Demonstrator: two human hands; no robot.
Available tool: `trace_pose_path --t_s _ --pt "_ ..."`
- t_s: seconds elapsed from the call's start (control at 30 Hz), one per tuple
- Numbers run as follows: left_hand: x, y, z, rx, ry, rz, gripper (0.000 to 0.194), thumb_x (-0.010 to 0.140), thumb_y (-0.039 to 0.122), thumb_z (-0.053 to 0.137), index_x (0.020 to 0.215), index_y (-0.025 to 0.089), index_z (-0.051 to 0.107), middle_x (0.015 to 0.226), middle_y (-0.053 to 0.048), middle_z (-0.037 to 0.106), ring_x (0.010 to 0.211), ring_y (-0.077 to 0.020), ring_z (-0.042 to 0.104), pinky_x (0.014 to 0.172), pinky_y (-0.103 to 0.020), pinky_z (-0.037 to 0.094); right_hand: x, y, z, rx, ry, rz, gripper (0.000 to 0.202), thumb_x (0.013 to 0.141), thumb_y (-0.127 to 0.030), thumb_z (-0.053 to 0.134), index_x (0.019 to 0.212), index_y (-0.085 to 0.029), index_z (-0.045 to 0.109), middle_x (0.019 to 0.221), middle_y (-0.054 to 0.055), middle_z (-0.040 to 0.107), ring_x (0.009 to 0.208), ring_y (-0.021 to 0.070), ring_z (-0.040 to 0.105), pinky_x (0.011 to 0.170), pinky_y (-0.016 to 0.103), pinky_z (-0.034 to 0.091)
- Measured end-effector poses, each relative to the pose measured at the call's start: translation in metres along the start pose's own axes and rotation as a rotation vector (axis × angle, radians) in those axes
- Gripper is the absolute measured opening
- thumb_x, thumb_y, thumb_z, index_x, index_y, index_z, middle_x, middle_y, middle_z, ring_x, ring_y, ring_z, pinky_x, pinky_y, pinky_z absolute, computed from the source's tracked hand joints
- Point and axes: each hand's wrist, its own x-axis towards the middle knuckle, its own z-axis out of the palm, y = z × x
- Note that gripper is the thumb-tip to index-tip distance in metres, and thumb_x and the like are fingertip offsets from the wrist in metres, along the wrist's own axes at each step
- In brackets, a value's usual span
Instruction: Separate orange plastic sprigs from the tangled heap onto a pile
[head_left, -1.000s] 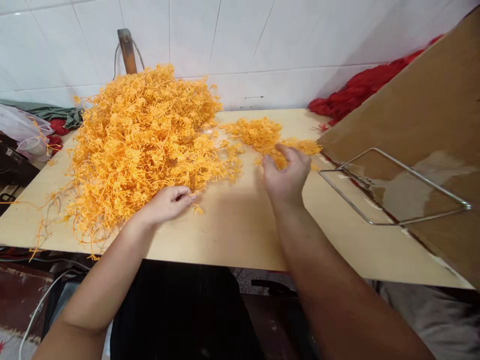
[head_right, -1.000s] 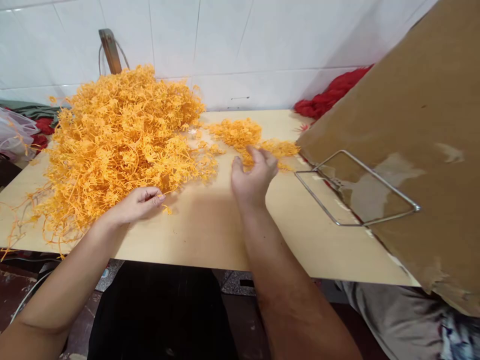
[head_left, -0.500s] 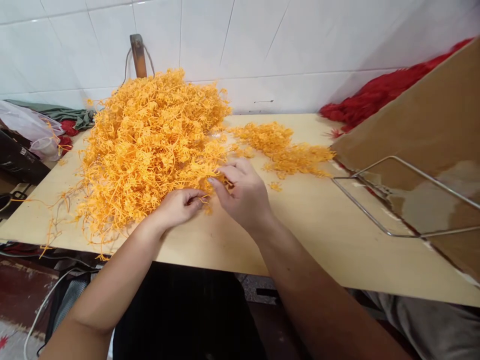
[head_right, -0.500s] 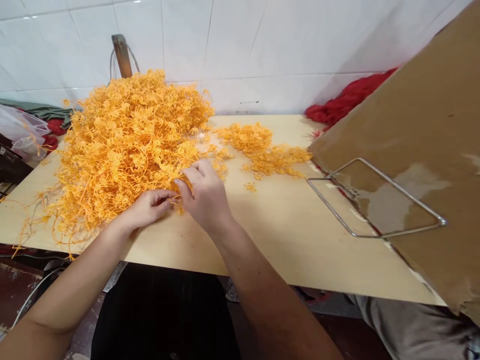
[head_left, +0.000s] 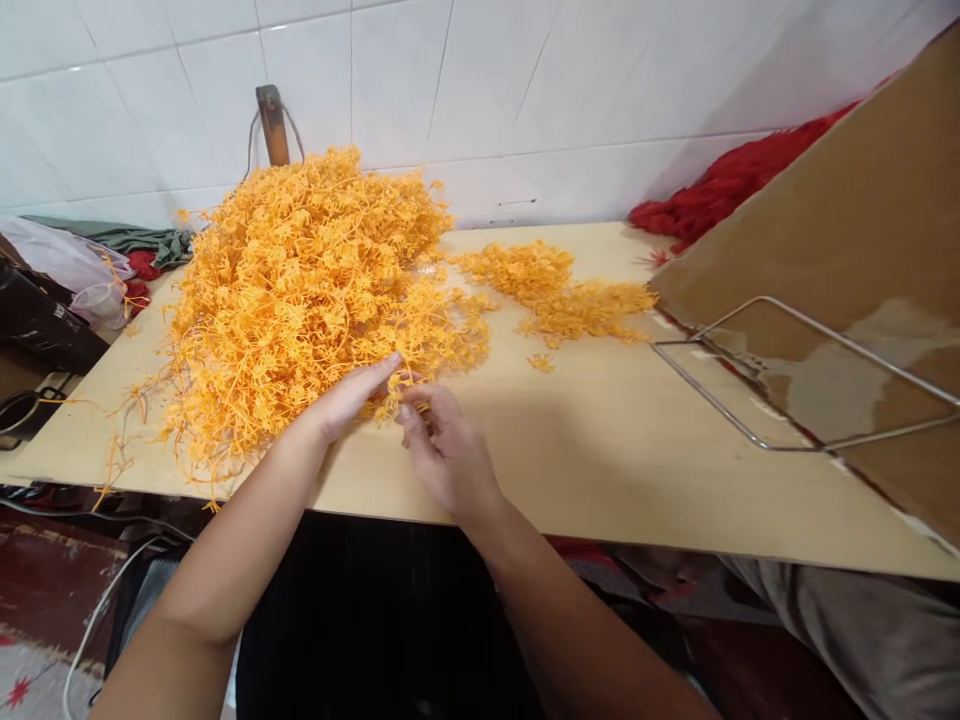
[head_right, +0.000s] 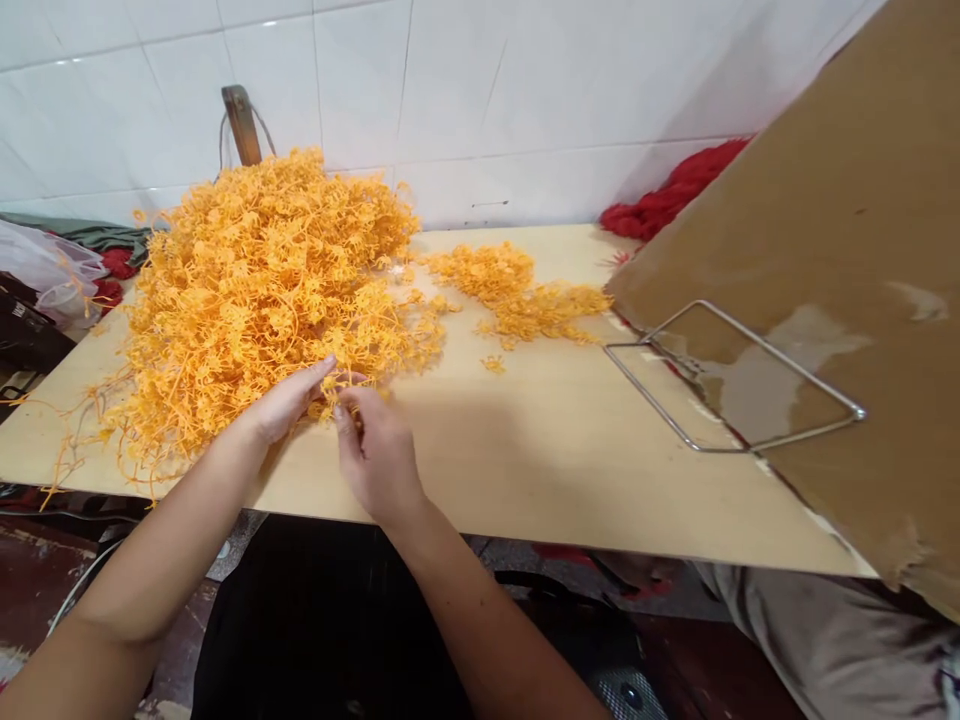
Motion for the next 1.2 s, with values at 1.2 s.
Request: trace_pose_path --t_s 1.2 --pt "0.016 -0.001 0.014 -0.294 0.034 -0.049 0.039 0.083 0.044 0.043 0.085 0.012 0.066 0.067 -0.005 0.065 0.065 -0.0122 0.058 0.068 -0.025 0.043 0.022 0.010 0.009 0.536 -0.122 0.391 0.043 0.071 -0.056 0.053 0.055 -0.020 0.036 0.046 -0.007 0.031 0.042 0.0054 0.026 0.040 0.022 0.020"
